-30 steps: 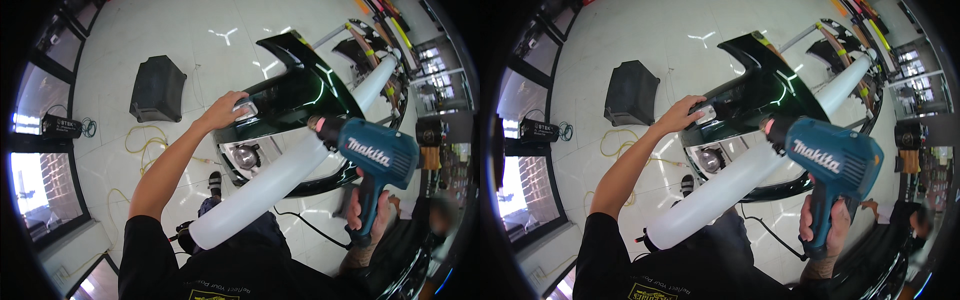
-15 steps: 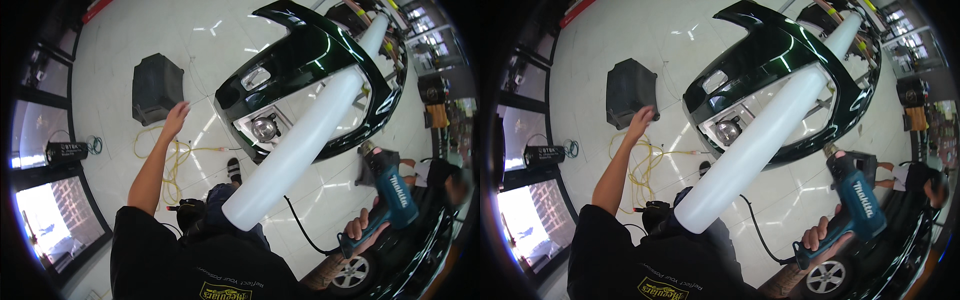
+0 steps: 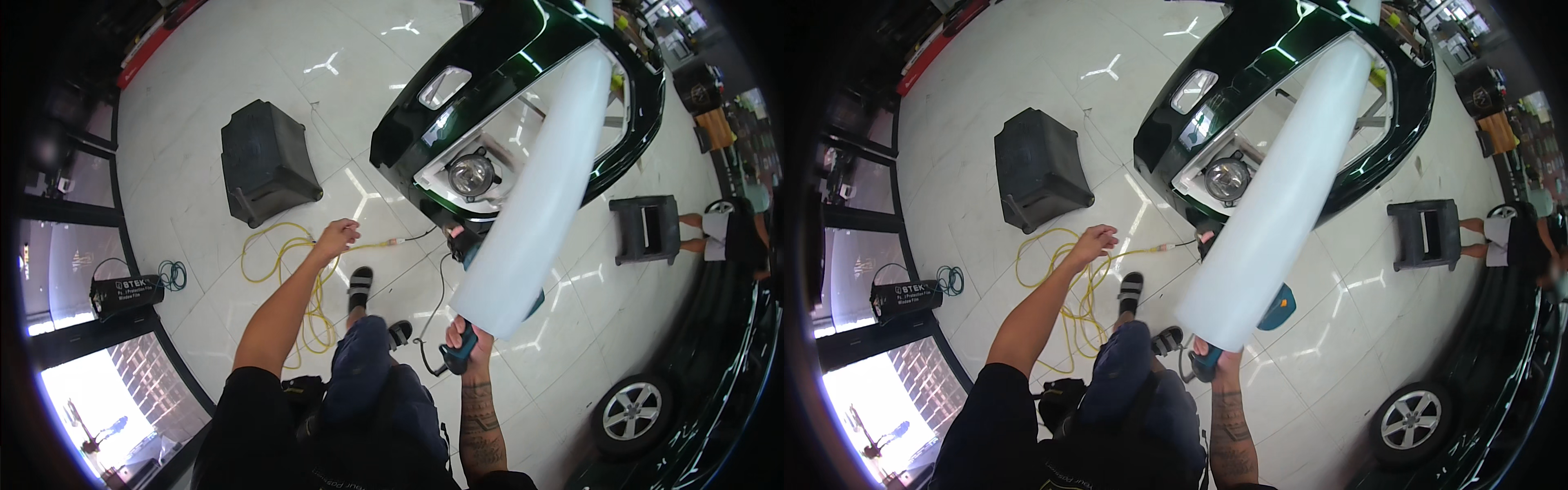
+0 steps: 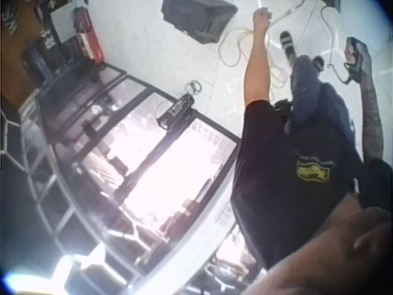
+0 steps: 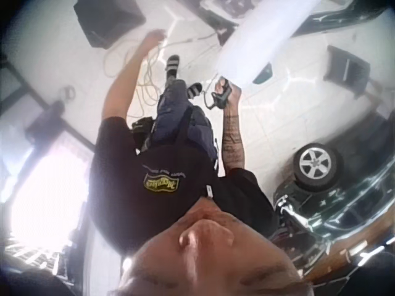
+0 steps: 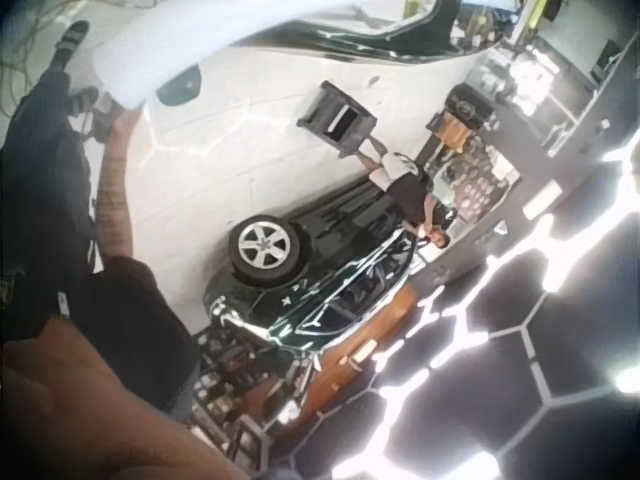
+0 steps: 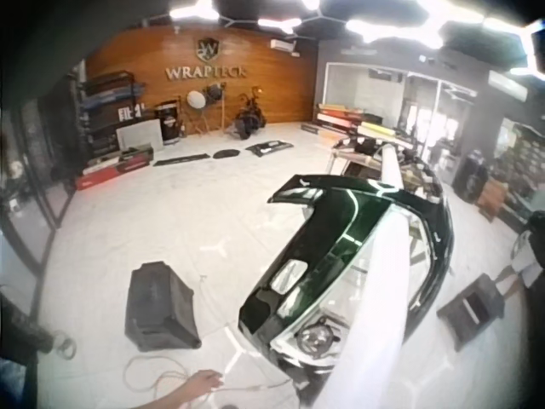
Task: The person uses a heat gun to apply heat to a green car bumper mounted on a stand, moving the tool along edges and surfaces. The person also uses a squeegee to press and smooth the bumper surface after heating.
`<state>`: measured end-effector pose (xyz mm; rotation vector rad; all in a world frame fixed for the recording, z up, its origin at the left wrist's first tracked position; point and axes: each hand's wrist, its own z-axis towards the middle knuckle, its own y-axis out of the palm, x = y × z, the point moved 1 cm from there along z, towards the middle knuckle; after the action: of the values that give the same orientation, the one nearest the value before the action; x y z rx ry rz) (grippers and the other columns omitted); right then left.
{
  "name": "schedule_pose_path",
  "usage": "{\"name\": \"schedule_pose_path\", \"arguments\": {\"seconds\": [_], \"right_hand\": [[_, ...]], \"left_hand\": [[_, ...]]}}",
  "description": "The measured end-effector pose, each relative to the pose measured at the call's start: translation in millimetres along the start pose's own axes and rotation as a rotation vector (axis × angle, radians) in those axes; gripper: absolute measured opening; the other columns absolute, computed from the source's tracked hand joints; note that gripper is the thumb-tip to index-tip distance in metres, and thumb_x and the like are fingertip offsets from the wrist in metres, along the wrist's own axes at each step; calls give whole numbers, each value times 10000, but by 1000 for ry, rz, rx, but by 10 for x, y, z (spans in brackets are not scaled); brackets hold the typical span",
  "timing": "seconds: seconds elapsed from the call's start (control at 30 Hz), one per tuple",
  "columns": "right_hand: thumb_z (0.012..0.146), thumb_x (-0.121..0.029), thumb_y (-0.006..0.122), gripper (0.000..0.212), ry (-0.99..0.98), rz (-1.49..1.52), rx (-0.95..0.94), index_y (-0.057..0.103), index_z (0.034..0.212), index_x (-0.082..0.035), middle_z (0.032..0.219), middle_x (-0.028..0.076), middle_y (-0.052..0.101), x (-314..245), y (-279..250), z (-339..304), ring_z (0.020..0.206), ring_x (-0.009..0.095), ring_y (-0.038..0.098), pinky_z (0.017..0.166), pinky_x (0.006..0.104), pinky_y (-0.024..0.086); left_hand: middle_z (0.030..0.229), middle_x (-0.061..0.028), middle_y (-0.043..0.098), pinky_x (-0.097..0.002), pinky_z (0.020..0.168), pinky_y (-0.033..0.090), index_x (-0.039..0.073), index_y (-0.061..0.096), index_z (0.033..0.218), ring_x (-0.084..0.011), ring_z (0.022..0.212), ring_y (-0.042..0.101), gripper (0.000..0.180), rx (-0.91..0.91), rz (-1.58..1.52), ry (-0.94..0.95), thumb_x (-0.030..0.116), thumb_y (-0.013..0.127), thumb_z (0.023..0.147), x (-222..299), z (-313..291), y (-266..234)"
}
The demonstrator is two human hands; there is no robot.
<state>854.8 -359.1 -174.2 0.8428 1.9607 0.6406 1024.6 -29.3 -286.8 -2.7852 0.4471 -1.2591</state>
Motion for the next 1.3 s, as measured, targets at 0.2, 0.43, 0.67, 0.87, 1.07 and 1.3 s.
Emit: {"name": "schedule_pose_path", "arguments": {"seconds": [0.2,0.43,0.67,0.87,1.07,1.3], "right_hand": [[916,-307,609,731,-220,104,-110,228,1511,-120,768,54,508,311,517,669,511,130,518,509,304,478],[915,-292,601,680,-242,184,-46,281,1487,-111,776,58,528,485,654,983,496,136,524,503,303,485],[889,-256,643,690,-236,35,90,308,1468,-86,744,79,541,482,713,1029,475,154,527,479,311,493],[791,-138,717,650,-256,-229,406,400,1334,27,741,106,562,421,854,564,521,183,565,488,302,476],[820,14,665,254,-342,-867,710,518,1026,11,791,76,558,434,661,100,565,155,575,489,282,478],[798,103,613,259,-217,-1301,552,545,1032,18,824,70,576,715,179,-149,624,155,583,545,283,493]], "left_hand": [[1009,-100,702,-317,754,531,38,612,1191,-165,894,653,315,-45,4,26,236,512,969,126,384,190],[833,-171,688,-381,726,521,8,642,1028,-306,767,672,244,118,381,408,217,631,904,562,845,95],[756,-143,655,-365,653,497,-15,590,880,-257,694,633,289,193,260,666,253,697,901,1082,1200,479],[720,-150,629,-365,600,485,-12,574,841,-264,631,600,294,176,210,702,241,716,888,1061,1317,579],[746,-146,647,-357,625,490,-16,593,829,-246,652,611,278,140,161,644,225,719,884,1006,1406,570],[793,-107,673,-300,615,500,-5,626,875,-166,718,631,260,110,171,630,244,687,919,834,1407,537]]}}
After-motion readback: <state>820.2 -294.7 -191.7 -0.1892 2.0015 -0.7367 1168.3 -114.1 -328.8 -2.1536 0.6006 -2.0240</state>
